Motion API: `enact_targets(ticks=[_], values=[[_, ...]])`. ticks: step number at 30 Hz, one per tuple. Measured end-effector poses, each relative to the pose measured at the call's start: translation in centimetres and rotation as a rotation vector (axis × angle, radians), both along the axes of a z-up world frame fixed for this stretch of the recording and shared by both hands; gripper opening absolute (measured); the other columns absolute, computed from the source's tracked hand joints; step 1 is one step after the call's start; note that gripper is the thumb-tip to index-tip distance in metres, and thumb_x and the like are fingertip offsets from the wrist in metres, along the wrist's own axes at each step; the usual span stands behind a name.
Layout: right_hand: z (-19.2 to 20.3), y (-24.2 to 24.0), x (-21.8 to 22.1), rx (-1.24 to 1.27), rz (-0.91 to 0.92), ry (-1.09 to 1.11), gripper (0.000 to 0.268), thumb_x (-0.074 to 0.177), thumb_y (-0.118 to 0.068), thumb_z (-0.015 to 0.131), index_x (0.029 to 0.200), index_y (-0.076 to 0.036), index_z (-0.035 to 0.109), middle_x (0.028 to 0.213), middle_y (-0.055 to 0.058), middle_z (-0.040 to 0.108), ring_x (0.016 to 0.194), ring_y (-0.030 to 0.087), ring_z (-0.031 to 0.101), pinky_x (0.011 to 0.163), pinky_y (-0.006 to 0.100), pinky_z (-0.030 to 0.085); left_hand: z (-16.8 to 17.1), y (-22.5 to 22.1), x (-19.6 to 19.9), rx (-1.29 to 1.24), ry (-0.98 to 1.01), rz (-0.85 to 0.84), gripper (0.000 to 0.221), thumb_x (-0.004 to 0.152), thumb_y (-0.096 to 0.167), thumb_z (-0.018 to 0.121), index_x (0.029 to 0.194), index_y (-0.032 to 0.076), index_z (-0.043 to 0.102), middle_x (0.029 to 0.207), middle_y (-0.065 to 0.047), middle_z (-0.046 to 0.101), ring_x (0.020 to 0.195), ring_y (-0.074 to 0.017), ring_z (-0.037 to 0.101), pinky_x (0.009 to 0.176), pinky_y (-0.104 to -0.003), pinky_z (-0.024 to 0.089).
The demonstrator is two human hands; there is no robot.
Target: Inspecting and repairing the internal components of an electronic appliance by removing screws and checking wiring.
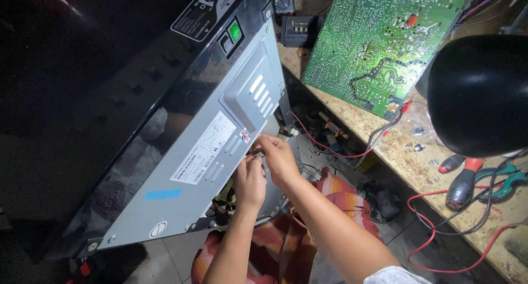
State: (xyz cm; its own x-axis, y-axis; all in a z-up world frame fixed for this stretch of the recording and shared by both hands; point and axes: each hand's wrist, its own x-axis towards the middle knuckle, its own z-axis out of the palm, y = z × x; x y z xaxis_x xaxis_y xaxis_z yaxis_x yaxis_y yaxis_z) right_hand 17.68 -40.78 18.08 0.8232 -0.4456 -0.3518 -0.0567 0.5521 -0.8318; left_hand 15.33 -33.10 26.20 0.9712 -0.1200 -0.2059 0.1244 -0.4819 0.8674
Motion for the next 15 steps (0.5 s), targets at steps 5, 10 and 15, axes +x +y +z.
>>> enact_targets(ticks=[5, 10, 15], values=[[0.6, -0.5, -0.4, -0.04, 0.025, -0.022, 0.022, 0.098, -0.019, 0.066, 0.093, -0.003, 0.079, 0.079, 0.008, 0.072, 0.08, 0.014, 0.063, 0.082, 0.029, 0.051, 0.4, -0.1, -0.4, -0.005, -0.015, 0.002, 0.037, 0.089, 0.026, 0.053, 0.057, 0.009, 0.05, 0.047, -0.011, 0.057, 0.063, -0.0261, 0.065, 0.073, -0.037, 0.054], [0.0, -1.6, -0.5, -0.063, 0.055, -0.032, 0.022, 0.098, -0.016, 0.06, 0.091, -0.005, 0.078, 0.079, 0.006, 0.072, 0.078, 0.015, 0.064, 0.081, 0.03, 0.051, -3.5, 0.2, -0.4, -0.404, 0.049, 0.016, 0.047, 0.092, 0.007, 0.046, 0.138, 0.004, 0.057, 0.068, -0.005, 0.054, 0.057, -0.0134, 0.042, 0.049, -0.026, 0.038], [1.1, -5.6, -3.7, -0.442, 0.02, -0.093, 0.028, 0.098, -0.026, 0.059, 0.079, -0.011, 0.074, 0.069, 0.005, 0.066, 0.076, 0.015, 0.056, 0.076, 0.03, 0.048, -2.5, -0.7, -3.8, -0.25, -0.183, -0.066, 0.045, 0.097, 0.012, 0.046, 0.14, -0.003, 0.046, 0.058, -0.005, 0.049, 0.056, -0.0145, 0.055, 0.065, -0.029, 0.047]])
